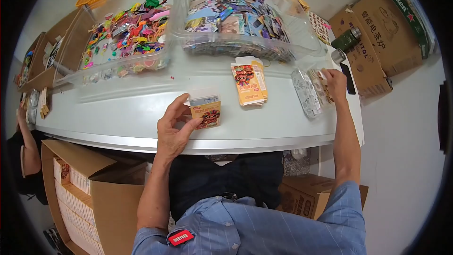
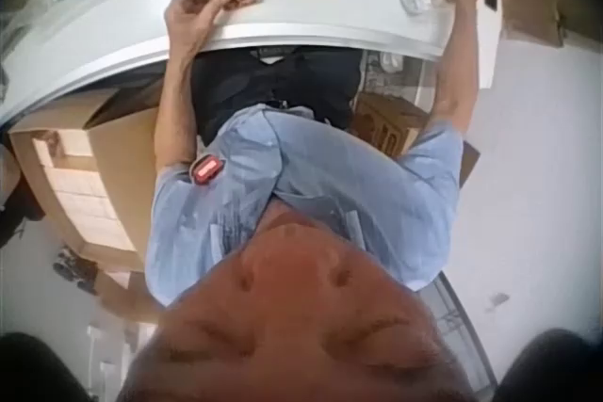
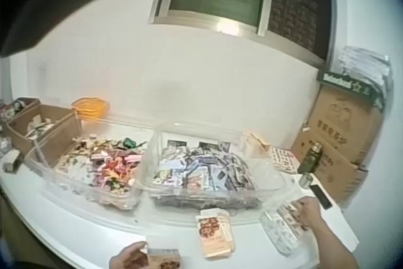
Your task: Assembling and packing small toy or snack boxes with various items and then placing the finished boxes into a larger shipping carton.
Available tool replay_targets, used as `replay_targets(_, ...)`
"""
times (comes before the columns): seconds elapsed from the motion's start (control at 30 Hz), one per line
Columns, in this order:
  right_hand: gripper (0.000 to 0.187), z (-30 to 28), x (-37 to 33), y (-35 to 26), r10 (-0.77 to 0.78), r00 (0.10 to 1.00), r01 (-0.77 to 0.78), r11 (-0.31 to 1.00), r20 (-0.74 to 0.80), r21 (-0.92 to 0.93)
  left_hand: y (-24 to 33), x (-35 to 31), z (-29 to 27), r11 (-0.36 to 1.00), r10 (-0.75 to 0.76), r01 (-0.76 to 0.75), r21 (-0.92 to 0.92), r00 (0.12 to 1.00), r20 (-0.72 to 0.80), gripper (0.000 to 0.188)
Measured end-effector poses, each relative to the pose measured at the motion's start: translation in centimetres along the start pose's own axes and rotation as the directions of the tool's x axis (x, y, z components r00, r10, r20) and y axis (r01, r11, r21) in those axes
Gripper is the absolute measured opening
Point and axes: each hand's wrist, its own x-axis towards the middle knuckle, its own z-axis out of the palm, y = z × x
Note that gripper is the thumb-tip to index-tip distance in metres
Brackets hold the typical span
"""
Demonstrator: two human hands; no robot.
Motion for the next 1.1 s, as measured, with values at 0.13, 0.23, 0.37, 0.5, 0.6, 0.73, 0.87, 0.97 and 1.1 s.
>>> replay_targets(0.13,0.018,-1.5,-1.5,-5.1,0.024,0.969,0.074,0.921,-0.245,0.382,0.1,-0.3,0.0,0.997,0.060,-0.061,0.053,0.998,0.022,0.064)
replay_targets(0.23,0.014,-2.8,-5.0,-14.9,-0.082,0.990,0.138,0.562,-0.112,0.815,0.0,-0.6,-0.1,0.987,0.126,-0.131,0.095,0.990,0.060,0.065)
replay_targets(0.37,0.025,-3.3,-9.5,-26.0,-0.500,0.865,0.256,0.368,-0.041,0.894,-0.2,-0.9,-0.2,0.986,0.123,-0.128,0.106,0.991,0.059,0.065)
replay_targets(0.5,0.019,-1.5,-10.2,-29.1,-0.733,0.635,0.611,0.282,-0.244,0.740,-0.1,-0.7,0.1,0.992,0.083,-0.090,0.094,0.993,0.079,0.066)
replay_targets(0.6,0.012,-1.1,-10.8,-29.7,-0.806,0.572,0.753,0.442,-0.152,0.488,-0.5,-0.9,-0.3,0.985,0.125,-0.131,0.115,0.990,0.060,0.066)
replay_targets(0.73,0.010,-0.2,-11.4,-30.1,-0.856,0.510,0.770,0.415,-0.077,0.485,0.1,-1.4,-0.7,0.984,0.092,-0.097,0.152,0.995,0.036,0.065)
replay_targets(0.87,0.006,0.3,-11.2,-30.0,-0.709,0.694,0.580,0.448,-0.126,0.680,-0.2,-0.6,0.4,1.000,0.006,-0.006,0.006,0.999,0.044,0.065)
replay_targets(0.97,0.011,0.6,-11.1,-30.1,-0.557,0.796,0.480,0.341,-0.238,0.808,-0.2,-0.5,0.1,0.999,-0.032,0.032,-0.003,0.999,-0.002,0.065)
replay_targets(1.1,0.022,-1.5,-12.5,-27.0,-0.532,0.845,0.313,0.420,-0.048,0.852,0.0,-0.2,0.1,0.998,-0.013,0.006,-0.062,0.995,-0.103,0.064)
